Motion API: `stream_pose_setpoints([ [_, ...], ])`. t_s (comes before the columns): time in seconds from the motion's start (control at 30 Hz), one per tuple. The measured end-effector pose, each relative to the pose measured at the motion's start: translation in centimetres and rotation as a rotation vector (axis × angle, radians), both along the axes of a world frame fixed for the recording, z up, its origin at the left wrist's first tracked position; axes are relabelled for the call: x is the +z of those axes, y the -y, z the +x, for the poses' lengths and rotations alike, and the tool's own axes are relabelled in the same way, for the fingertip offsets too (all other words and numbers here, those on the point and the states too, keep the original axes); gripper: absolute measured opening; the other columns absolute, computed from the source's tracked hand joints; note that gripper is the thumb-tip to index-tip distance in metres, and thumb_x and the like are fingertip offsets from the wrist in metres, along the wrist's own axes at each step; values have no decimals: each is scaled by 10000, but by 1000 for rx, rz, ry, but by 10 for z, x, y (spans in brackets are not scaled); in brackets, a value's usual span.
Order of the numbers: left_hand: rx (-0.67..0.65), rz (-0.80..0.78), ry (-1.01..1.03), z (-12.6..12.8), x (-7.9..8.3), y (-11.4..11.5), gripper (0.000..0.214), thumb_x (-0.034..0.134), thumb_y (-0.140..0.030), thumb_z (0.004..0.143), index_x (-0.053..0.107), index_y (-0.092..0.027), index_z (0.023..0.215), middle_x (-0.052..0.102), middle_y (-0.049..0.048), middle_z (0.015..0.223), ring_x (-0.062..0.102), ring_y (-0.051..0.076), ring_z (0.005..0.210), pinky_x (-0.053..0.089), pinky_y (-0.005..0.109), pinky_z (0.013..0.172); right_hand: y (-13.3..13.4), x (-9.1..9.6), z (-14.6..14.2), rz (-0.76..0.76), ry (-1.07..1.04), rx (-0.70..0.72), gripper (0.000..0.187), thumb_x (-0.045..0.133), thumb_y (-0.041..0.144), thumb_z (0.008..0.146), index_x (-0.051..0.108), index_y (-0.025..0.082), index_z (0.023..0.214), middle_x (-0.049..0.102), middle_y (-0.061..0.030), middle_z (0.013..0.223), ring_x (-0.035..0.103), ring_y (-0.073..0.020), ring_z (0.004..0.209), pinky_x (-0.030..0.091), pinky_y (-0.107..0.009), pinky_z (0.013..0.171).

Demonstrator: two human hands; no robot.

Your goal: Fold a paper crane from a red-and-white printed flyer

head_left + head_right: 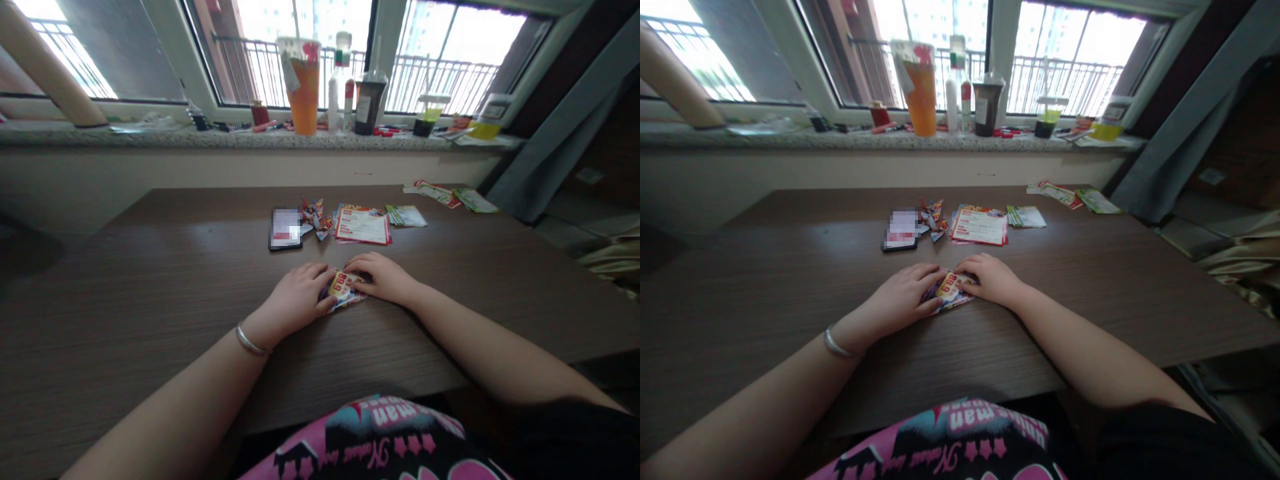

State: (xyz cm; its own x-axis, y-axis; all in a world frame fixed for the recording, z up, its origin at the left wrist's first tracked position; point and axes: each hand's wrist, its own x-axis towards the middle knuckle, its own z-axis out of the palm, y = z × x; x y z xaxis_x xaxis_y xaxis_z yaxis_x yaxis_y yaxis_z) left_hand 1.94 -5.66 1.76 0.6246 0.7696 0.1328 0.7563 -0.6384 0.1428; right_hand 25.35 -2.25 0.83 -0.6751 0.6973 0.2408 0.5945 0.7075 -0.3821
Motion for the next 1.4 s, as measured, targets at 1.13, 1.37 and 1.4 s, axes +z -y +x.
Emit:
stream_pose_setpoints([
  [1.13,-168,184,-37,4,-10,0,414,400,-142,942,470,-191,1346,521,86,1386,446,229,1313,411,396,1060,-1,-1,7,41,38,23,274,605,292,866,693,180,1100,653,-114,1118,585,-218,1040,455,-382,942],
  [1.37,-144,177,-56,4,-10,3,439,414,-166,941,439,-207,1378,513,92,1381,397,273,1343,391,431,1074,-4,-5,6,34,28,15,285,602,309,868,683,184,1110,639,-109,1110,590,-212,1027,465,-370,926],
  [1.4,-150,187,-55,5,-9,4,437,412,-167,942,439,-199,1377,522,95,1366,400,273,1340,371,433,1091,-4,-5,5,33,20,1,287,610,316,863,684,185,1107,637,-108,1103,594,-210,1017,469,-363,917],
])
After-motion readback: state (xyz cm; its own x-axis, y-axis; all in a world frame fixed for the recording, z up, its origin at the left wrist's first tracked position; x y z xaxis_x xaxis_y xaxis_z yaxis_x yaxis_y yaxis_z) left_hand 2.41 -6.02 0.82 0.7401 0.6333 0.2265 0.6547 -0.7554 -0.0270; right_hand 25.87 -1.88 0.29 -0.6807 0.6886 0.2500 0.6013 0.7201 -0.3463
